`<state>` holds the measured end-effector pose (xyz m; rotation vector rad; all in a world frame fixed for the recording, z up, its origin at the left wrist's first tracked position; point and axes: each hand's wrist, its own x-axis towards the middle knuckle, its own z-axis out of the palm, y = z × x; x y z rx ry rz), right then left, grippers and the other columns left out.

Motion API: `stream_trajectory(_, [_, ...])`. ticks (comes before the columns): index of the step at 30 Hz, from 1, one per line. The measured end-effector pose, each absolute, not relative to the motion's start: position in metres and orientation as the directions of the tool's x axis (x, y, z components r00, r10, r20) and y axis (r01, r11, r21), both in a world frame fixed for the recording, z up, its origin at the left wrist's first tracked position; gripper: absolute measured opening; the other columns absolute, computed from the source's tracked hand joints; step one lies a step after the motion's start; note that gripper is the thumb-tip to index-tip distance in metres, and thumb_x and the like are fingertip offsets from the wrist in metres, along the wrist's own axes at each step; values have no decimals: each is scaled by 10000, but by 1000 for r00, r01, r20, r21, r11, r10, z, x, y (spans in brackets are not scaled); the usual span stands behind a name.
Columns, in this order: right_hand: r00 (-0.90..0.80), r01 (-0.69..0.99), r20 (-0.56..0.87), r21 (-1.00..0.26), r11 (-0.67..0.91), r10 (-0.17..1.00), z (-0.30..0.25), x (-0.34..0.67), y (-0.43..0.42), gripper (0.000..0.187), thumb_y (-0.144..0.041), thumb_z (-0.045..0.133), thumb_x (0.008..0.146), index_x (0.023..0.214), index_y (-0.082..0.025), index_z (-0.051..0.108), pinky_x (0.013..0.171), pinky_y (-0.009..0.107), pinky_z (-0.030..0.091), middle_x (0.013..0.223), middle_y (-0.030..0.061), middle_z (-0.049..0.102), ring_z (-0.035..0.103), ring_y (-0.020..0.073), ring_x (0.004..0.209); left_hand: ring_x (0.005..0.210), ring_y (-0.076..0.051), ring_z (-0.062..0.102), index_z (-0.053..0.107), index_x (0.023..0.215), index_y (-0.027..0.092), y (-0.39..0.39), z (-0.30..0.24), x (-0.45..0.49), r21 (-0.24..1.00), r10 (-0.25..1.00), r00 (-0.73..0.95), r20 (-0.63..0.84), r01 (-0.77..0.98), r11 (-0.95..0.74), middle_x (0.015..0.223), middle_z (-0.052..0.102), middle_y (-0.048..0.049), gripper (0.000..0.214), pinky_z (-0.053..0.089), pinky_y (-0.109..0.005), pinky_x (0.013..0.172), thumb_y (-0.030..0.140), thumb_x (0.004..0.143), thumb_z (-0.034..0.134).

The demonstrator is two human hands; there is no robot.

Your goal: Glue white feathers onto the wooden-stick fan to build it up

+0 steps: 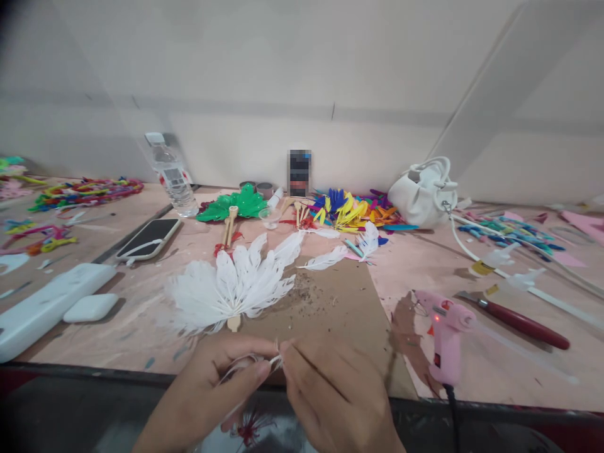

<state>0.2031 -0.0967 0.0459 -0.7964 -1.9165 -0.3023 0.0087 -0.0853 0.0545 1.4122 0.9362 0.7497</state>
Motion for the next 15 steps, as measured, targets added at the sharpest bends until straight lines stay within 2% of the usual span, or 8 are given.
stream_trajectory(5, [-259,674,884,-124,728,390,41,201,-94,176,-31,631,932,984,-158,742,689,261,649,811,48,798,764,168,720,451,-97,429,853,1063,207,-83,53,11,991,877,473,-80,136,17,599,622,22,314,326,-205,457,245,975,554])
stream_trajectory(8, [-253,674,868,-158,721,427,39,198,-92,191,-12,611,914,929,-162,728,651,262,616,782,42,775,742,163,678,514,-116,471,850,966,204,-81,51,13,987,891,449,-60,160,-15,632,654,8,280,355,-207,493,252,961,574])
stream_trajectory(11, [-217,695,852,-208,688,477,36,198,-88,194,-29,594,912,844,-181,693,575,264,549,708,19,723,694,149,604,489,-107,454,834,850,186,-82,50,14,978,905,422,-56,205,-35,598,615,10,259,339,-206,472,244,928,594])
stream_trajectory(13, [-154,732,852,-242,637,500,34,203,-87,183,-91,590,938,819,-199,676,551,253,519,691,4,717,683,135,585,420,-89,391,838,863,180,-84,51,13,980,911,404,-81,199,-1,517,534,36,251,295,-205,431,266,907,607])
stream_trajectory(15, [-80,765,854,-277,581,513,33,210,-87,167,-140,603,960,830,-213,678,600,234,534,716,-7,739,703,122,623,362,-79,325,847,929,175,-87,50,12,986,921,373,-113,156,58,438,443,66,267,248,-202,393,330,890,633])
